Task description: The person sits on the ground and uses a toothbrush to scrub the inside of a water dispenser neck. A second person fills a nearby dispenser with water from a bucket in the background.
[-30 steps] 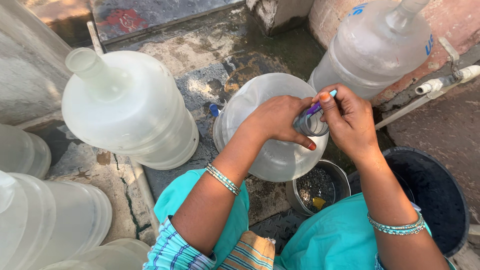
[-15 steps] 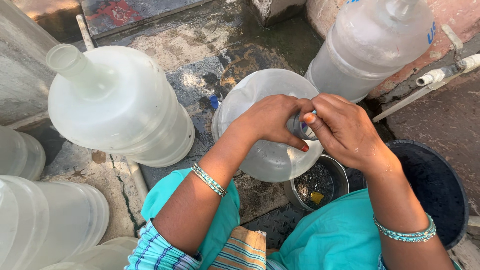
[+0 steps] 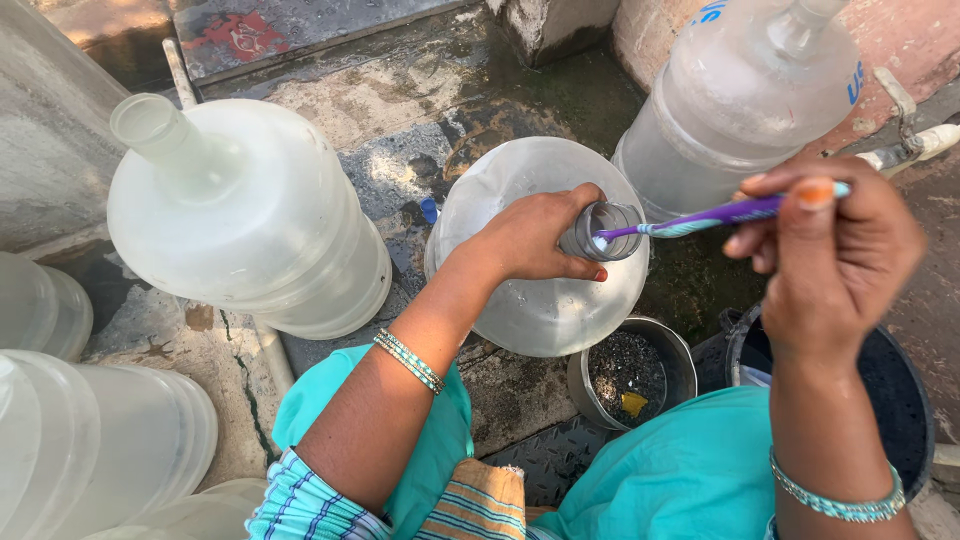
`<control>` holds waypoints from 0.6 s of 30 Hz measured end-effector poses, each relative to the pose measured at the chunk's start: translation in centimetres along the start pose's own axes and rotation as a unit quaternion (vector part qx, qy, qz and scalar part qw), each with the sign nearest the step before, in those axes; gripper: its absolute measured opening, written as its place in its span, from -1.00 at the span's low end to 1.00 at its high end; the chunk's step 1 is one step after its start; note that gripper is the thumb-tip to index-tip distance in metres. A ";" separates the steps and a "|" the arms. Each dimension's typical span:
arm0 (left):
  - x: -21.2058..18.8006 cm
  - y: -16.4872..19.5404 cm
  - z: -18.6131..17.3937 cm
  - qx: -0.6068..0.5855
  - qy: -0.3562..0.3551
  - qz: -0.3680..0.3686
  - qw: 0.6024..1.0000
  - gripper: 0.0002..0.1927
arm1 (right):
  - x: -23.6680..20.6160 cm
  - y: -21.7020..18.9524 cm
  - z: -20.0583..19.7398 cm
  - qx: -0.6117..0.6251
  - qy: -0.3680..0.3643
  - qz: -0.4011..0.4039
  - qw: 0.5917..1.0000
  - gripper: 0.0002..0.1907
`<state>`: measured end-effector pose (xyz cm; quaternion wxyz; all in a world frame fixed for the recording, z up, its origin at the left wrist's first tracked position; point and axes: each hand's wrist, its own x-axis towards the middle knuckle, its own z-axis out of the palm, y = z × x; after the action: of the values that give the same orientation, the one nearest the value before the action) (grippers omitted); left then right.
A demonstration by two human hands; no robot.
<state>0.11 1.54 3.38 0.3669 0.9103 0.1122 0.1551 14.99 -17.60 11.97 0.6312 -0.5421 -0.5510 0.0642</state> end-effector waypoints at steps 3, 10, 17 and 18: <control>-0.2 -0.4 0.0 -0.005 -0.001 0.000 1.000 -0.12 | -0.6 -0.5 0.8 -0.041 -0.021 -0.007 0.999 -0.82; 0.0 0.0 0.6 -0.012 -0.029 0.006 0.999 -0.12 | -0.1 4.5 4.8 -0.089 -0.076 0.137 0.984 -0.84; 0.2 -0.6 0.1 -0.028 -0.007 0.011 1.000 -0.13 | 1.5 3.6 -1.0 0.022 0.038 0.026 0.999 -0.72; 0.3 -0.6 -0.1 -0.026 -0.006 0.008 1.000 -0.13 | 1.4 3.5 -1.1 0.026 0.039 0.023 0.999 -0.73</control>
<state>0.33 2.13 3.04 0.3897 0.9024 0.0983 0.1550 18.18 -15.89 10.36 0.6642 -0.5403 -0.5116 0.0724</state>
